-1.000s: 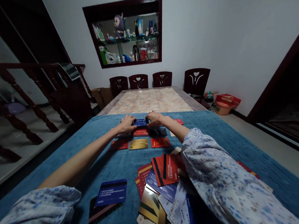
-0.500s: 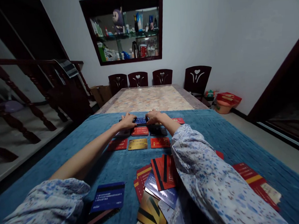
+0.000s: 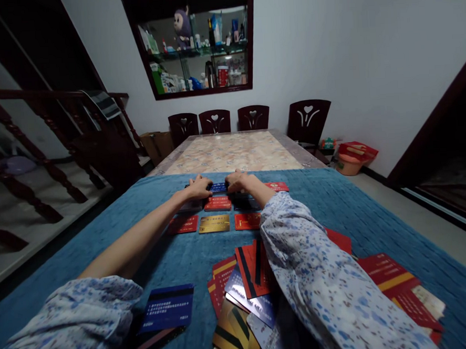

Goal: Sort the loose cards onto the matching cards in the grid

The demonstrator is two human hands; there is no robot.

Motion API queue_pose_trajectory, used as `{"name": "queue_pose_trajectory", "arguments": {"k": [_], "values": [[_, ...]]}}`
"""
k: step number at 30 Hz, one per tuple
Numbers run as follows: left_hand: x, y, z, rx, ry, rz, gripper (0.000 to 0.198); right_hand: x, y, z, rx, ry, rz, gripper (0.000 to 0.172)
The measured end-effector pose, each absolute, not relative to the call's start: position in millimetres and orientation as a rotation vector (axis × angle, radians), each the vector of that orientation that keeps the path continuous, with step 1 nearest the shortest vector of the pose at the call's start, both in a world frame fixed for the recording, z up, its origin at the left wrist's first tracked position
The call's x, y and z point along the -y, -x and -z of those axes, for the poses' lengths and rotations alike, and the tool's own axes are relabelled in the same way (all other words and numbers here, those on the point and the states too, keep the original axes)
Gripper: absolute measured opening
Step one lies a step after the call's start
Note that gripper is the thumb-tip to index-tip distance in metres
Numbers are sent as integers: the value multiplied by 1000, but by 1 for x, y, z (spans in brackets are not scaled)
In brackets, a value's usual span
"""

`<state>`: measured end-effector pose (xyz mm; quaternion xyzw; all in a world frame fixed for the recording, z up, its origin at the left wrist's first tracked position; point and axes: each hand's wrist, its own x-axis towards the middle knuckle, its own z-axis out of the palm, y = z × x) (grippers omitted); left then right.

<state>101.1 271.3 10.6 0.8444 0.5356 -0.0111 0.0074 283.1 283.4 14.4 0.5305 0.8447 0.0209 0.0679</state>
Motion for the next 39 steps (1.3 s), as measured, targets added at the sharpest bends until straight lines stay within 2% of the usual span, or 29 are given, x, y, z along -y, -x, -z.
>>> {"name": "queue_pose_trajectory", "arguments": {"k": [15,23,30,34,39], "values": [[-269,-100,-11,-1643,-2672,38,29,-275,-277,-18,-2458,-1625,-56,38],[-264,-94,-10,-1644,-2691,-50,38,-269,-282,-19,-2495,-1648,-70,50],[-244,-88,-17,-1640,-2748,-259,39,-253,-293,-29,-2565,-1689,-80,60],[-226,-86,-20,-1631,-2764,-356,37,-239,-297,-32,-2629,-1700,-110,57],[-204,-83,-22,-1601,-2762,-436,32,-216,-299,-38,-2703,-1697,-159,44]]}}
